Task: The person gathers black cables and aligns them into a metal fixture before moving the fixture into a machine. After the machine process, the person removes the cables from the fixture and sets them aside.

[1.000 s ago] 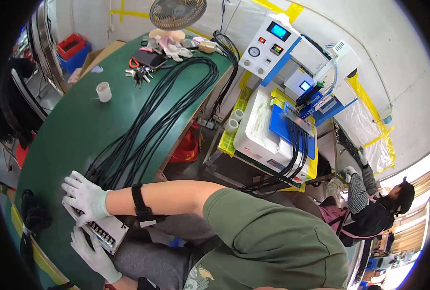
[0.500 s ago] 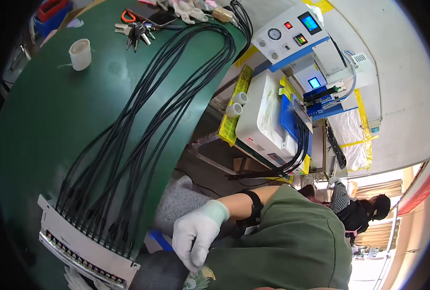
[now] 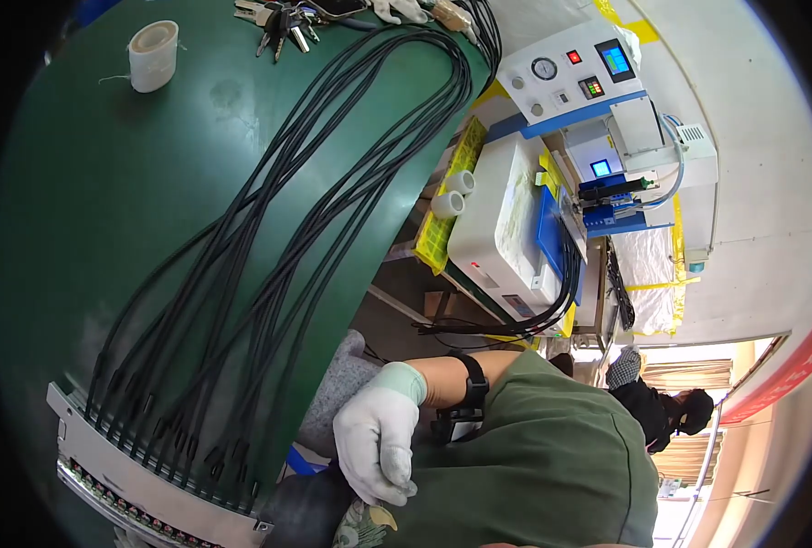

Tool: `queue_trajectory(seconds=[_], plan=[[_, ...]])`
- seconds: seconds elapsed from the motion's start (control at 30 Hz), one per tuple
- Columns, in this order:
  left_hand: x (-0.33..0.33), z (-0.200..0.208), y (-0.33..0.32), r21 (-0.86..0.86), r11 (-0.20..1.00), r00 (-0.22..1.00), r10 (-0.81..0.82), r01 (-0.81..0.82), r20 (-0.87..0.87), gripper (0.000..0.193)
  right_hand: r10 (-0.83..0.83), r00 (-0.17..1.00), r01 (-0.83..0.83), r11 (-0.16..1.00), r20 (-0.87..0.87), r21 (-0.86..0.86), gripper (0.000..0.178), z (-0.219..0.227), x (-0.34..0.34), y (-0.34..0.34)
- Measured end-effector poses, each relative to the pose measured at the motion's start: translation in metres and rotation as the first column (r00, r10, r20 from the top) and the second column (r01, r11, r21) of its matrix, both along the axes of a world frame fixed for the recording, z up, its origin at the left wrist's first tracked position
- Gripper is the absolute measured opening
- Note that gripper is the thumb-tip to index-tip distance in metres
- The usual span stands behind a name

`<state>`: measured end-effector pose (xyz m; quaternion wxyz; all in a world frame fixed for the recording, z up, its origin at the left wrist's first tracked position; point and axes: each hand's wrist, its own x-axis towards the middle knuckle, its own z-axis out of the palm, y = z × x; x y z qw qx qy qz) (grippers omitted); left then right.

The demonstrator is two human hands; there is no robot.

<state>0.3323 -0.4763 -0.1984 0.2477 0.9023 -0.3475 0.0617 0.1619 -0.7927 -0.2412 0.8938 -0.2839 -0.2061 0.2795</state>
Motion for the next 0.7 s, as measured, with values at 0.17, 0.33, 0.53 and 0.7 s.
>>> queue_trajectory(seconds=[0.17, 0.33, 0.53, 0.7], plan=[[-0.011, 0.013, -0.018, 0.003, 0.997, 0.996, 0.077, -0.077, -0.043, 0.059, -0.001, 1.0, 0.001, 0.999, 0.001, 0.038, 0.033, -0.001, 0.002, -0.001], [-0.01, 0.017, -0.021, 0.03, 0.994, 0.991, 0.11, -0.108, -0.08, 0.06, 0.009, 1.0, -0.01, 0.999, 0.017, 0.053, 0.034, -0.004, 0.003, -0.001], [-0.001, 0.003, -0.006, -0.04, 0.999, 1.0, 0.003, -0.003, -0.017, 0.059, 0.028, 1.0, -0.029, 0.998, 0.008, 0.064, 0.034, -0.004, 0.002, 0.0], [-0.011, 0.016, -0.019, -0.006, 0.997, 0.994, 0.081, -0.082, -0.073, 0.06, 0.03, 0.999, -0.031, 0.998, 0.021, 0.049, 0.035, -0.004, 0.002, -0.001]])
